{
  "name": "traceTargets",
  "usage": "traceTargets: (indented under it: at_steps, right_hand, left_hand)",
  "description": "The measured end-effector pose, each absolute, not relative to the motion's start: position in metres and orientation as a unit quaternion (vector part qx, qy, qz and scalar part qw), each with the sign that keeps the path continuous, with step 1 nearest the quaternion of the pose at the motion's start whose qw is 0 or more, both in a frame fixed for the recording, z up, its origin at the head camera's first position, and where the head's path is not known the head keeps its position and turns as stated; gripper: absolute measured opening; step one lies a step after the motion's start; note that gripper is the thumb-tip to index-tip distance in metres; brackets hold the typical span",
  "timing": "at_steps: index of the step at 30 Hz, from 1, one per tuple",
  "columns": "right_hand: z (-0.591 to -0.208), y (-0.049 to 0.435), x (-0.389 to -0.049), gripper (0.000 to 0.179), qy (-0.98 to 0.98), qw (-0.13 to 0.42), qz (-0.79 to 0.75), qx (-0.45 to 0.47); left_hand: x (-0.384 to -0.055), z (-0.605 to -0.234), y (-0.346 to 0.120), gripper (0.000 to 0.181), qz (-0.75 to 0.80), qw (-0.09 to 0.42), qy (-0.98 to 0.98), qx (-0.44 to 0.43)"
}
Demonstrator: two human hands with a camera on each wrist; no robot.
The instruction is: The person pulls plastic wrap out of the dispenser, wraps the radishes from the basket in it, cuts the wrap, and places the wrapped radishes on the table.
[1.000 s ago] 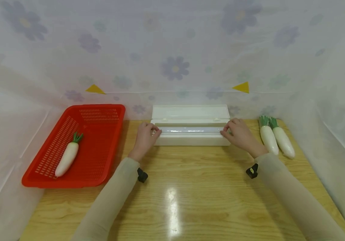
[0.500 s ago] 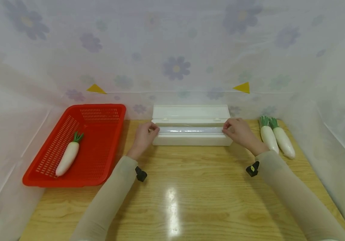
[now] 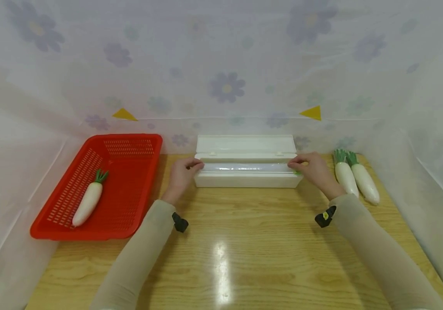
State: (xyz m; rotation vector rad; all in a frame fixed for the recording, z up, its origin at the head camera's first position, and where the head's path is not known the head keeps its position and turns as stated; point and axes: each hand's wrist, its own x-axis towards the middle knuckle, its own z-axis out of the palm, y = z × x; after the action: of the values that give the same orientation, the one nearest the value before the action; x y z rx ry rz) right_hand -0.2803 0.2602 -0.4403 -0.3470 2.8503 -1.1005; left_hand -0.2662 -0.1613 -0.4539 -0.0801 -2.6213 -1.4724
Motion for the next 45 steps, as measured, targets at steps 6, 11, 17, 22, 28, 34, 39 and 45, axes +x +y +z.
traceTargets:
  at_steps: [6, 11, 17, 22, 28, 34, 39, 45]
  right_hand:
    - [-0.439, 0.26, -0.28, 0.053, 0.898, 0.074, -0.432, -0.029]
    - [-0.438, 0.262, -0.28, 0.049, 0.865, 0.06, -0.497, -0.019]
    - [-0.436, 0.263, -0.281, 0.045, 0.867, 0.034, -0.495, -0.038]
    - [-0.433, 0.263, -0.281, 0.045, 0.865, 0.032, -0.499, -0.047]
    - [-0.433, 0.265, -0.281, 0.043, 0.838, 0.023, -0.542, -0.048]
    - [-0.43, 0.266, -0.28, 0.05, 0.813, 0.007, -0.58, -0.043]
    - [-0.424, 0.262, -0.282, 0.05, 0.782, -0.008, -0.622, -0.045]
    - [-0.414, 0.259, -0.281, 0.048, 0.781, -0.026, -0.623, -0.046]
  left_hand:
    - [-0.267, -0.454, -0.162, 0.02, -0.55, 0.068, -0.832, -0.008]
    - [-0.268, -0.455, -0.163, 0.02, -0.576, 0.066, -0.815, 0.0]
    - [-0.27, -0.453, -0.164, 0.022, -0.585, 0.07, -0.808, 0.006]
    - [-0.271, -0.454, -0.166, 0.023, -0.601, 0.078, -0.796, -0.008]
    - [-0.272, -0.453, -0.168, 0.023, -0.626, 0.084, -0.775, -0.026]
    - [-0.27, -0.444, -0.167, 0.029, -0.65, 0.066, -0.756, -0.032]
    - [-0.271, -0.436, -0.167, 0.033, -0.66, 0.06, -0.748, -0.029]
    - [-0.274, -0.426, -0.166, 0.03, -0.68, 0.069, -0.73, -0.02]
